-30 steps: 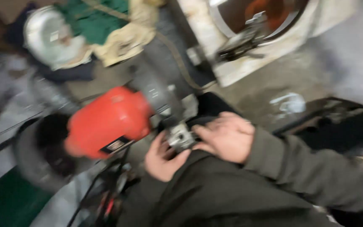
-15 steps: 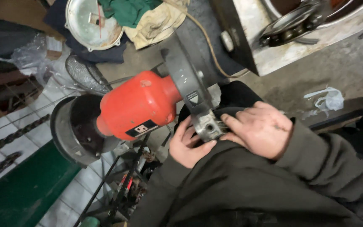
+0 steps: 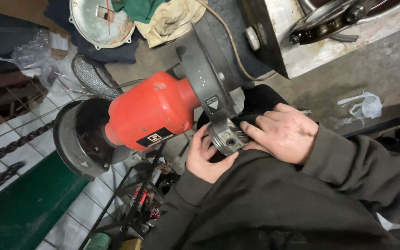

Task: The person holds a metal piston against a rotating bench grinder to smooth its surface. They rotate the piston to grind different sides and periodically inspect the part by holding it away from the wheel.

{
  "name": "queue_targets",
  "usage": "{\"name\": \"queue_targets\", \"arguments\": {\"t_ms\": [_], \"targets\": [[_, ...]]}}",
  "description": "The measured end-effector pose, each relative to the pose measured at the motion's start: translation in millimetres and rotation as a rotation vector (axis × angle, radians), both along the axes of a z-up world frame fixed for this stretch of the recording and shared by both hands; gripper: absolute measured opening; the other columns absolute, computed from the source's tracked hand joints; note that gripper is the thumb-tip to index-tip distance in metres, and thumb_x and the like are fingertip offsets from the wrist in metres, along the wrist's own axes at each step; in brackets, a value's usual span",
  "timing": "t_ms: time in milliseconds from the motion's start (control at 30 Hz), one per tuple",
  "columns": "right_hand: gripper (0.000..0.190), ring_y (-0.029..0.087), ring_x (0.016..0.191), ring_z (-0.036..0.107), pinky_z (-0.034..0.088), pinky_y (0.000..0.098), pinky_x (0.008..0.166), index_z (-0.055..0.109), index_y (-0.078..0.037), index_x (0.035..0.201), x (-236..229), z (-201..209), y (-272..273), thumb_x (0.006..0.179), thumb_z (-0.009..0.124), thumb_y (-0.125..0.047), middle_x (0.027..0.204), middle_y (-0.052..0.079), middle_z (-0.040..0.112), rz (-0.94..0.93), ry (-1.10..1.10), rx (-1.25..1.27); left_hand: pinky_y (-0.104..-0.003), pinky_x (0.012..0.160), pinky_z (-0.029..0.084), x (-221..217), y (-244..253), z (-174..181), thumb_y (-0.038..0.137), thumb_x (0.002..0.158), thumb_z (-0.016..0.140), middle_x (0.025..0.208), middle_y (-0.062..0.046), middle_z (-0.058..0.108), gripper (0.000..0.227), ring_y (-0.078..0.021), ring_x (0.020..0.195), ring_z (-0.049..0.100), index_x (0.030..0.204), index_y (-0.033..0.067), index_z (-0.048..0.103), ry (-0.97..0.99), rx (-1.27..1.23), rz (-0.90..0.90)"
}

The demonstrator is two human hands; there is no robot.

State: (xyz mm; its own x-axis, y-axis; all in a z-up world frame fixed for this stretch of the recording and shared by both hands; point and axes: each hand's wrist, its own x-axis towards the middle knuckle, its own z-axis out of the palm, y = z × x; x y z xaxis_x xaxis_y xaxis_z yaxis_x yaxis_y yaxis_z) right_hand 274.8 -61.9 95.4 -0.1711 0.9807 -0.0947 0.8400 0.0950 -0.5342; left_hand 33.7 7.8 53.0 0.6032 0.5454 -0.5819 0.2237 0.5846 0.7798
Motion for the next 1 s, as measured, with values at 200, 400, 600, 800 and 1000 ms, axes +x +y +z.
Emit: {"name": "queue_targets", "arguments": {"t_ms": [200, 400, 600, 800, 1000], "targets": [[0.046, 0.021, 0.067, 0.061, 0.047, 0.0371, 0.068, 0.070, -0.008, 0.117, 3.7, -10.1, -9.0, 0.083, 0.069, -0.040, 0.072, 0.002, 0.058, 0.005, -0.008, 0.032, -0.041, 0.108, 0.057, 17.9, 2.1, 11.4, -0.002, 0.073, 0.087, 0.143, -0.014, 0.051, 0.089, -0.0246, 0.136, 0.058, 0.148, 0.0017, 0.039, 0.042, 0.259, -0.026], [0.045, 0.020, 0.065, 0.062, 0.047, 0.0370, 0.062, 0.070, -0.006, 0.113, 4.0, -21.0, -13.2, 0.083, 0.071, -0.040, 0.071, 0.002, 0.059, 0.021, -0.005, 0.040, -0.039, 0.104, 0.064, 25.5, 6.7, 21.2, 0.002, 0.077, 0.090, 0.135, -0.013, 0.060, 0.078, -0.0232, 0.127, 0.067, 0.144, -0.0005, 0.051, 0.119, 0.530, -0.078], [0.043, 0.021, 0.071, 0.064, 0.049, 0.0370, 0.065, 0.070, -0.004, 0.111, -0.9, -23.1, -12.1, 0.082, 0.073, -0.036, 0.077, 0.003, 0.063, 0.004, 0.025, 0.049, -0.040, 0.106, 0.061, 19.6, 6.8, 20.4, 0.002, 0.076, 0.089, 0.139, -0.014, 0.056, 0.083, -0.0247, 0.130, 0.063, 0.148, -0.0007, 0.049, 0.097, 0.477, -0.060], [0.046, 0.026, 0.072, 0.065, 0.050, 0.0401, 0.067, 0.067, -0.002, 0.111, -1.4, -16.8, -8.1, 0.083, 0.074, -0.038, 0.077, 0.007, 0.064, -0.006, 0.133, 0.021, -0.040, 0.107, 0.060, 13.8, 7.3, 19.1, 0.004, 0.075, 0.090, 0.137, -0.015, 0.055, 0.085, -0.0252, 0.130, 0.064, 0.148, -0.0044, 0.048, 0.084, 0.430, -0.063], [0.046, 0.034, 0.067, 0.068, 0.052, 0.0448, 0.062, 0.066, -0.001, 0.115, 1.3, 8.1, 2.5, 0.086, 0.072, -0.036, 0.071, 0.014, 0.068, -0.116, 0.225, -0.185, -0.036, 0.097, 0.064, 16.6, 11.1, 17.7, 0.010, 0.071, 0.093, 0.126, -0.014, 0.061, 0.084, -0.0228, 0.112, 0.072, 0.142, -0.0089, 0.053, 0.130, 0.298, -0.081]]}}
